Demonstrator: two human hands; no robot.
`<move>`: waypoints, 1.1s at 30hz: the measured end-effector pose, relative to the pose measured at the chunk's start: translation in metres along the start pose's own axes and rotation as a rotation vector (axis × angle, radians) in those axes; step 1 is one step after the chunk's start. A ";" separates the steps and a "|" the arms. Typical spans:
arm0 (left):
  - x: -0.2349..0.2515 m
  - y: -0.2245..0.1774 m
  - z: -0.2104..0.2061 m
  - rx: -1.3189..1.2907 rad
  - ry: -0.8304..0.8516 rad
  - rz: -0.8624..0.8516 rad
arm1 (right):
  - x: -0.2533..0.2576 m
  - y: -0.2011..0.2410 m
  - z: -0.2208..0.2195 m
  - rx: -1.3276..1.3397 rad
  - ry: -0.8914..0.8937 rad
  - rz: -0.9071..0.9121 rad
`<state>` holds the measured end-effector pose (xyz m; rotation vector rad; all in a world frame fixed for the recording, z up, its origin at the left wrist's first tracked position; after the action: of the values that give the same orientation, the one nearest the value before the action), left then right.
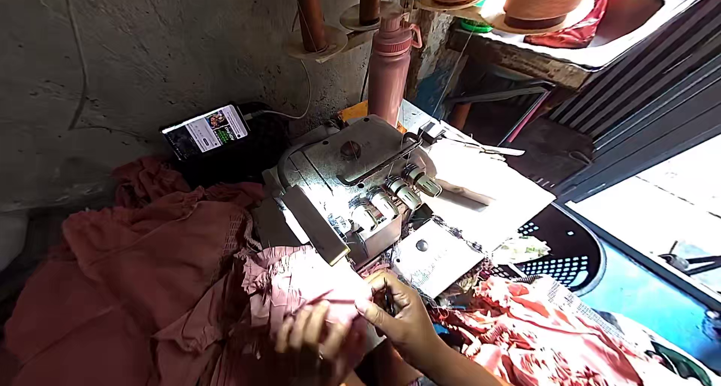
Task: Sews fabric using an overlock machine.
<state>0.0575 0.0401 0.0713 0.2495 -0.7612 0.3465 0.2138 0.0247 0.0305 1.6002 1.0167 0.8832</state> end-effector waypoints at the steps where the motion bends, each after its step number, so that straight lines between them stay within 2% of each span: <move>1: 0.001 0.005 -0.001 0.013 -0.012 -0.035 | 0.002 0.007 -0.001 0.022 0.011 0.033; 3: 0.003 0.009 0.002 0.003 -0.054 -0.089 | 0.004 0.009 -0.008 0.110 0.070 -0.030; 8: -0.007 0.018 0.019 -0.151 0.039 -0.172 | -0.018 -0.035 -0.032 0.321 0.232 -0.579; 10: -0.015 0.023 0.024 -0.177 0.091 -0.234 | -0.020 -0.037 -0.029 0.309 0.237 -0.595; 12: -0.017 0.027 0.025 -0.157 0.150 -0.247 | -0.017 -0.027 -0.024 0.160 0.205 -0.441; 15: 0.005 0.014 0.030 0.015 0.176 -0.063 | -0.019 0.013 -0.028 -0.101 0.179 -0.075; 17: 0.019 -0.003 0.035 0.091 0.178 0.102 | -0.030 0.042 -0.042 -0.227 0.191 0.079; 19: 0.031 -0.006 0.046 0.045 0.136 0.242 | -0.045 0.067 -0.055 -0.328 0.207 0.188; 21: 0.035 0.013 0.057 -0.171 0.027 0.351 | -0.055 0.080 -0.057 -0.334 0.205 0.280; 24: 0.021 0.050 0.058 -0.655 -0.168 0.473 | -0.042 0.058 -0.027 -0.190 0.073 0.167; 26: 0.004 0.073 0.049 -0.834 -0.238 0.594 | -0.021 0.008 -0.002 -0.160 -0.008 -0.069; 28: 0.004 0.089 0.040 -0.884 -0.235 0.936 | -0.013 -0.029 0.005 -0.076 0.009 -0.331; 29: 0.005 0.095 0.035 -0.900 -0.216 1.048 | -0.012 -0.035 0.002 -0.063 0.029 -0.383; 30: 0.009 0.101 0.032 -0.888 -0.188 1.087 | -0.011 -0.035 -0.004 -0.054 0.049 -0.395; 31: 0.017 0.106 0.030 -0.872 -0.161 1.058 | -0.009 -0.033 -0.010 -0.048 0.070 -0.387; 33: 0.041 0.108 0.030 -0.815 -0.099 0.876 | -0.003 -0.025 -0.021 -0.011 0.096 -0.356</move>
<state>0.0241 0.1370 0.1317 -0.8701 -1.0228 0.8103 0.1889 0.0333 0.0106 1.3216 1.3127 0.7235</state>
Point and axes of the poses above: each hand's wrist, its own x-axis towards the middle knuckle, its own z-axis out of the back of the hand, y = z × x, the point moved 10 cm from there along x, towards the middle knuckle, and after that the axes turned 12 degrees about -z, right-handed, at the moved point
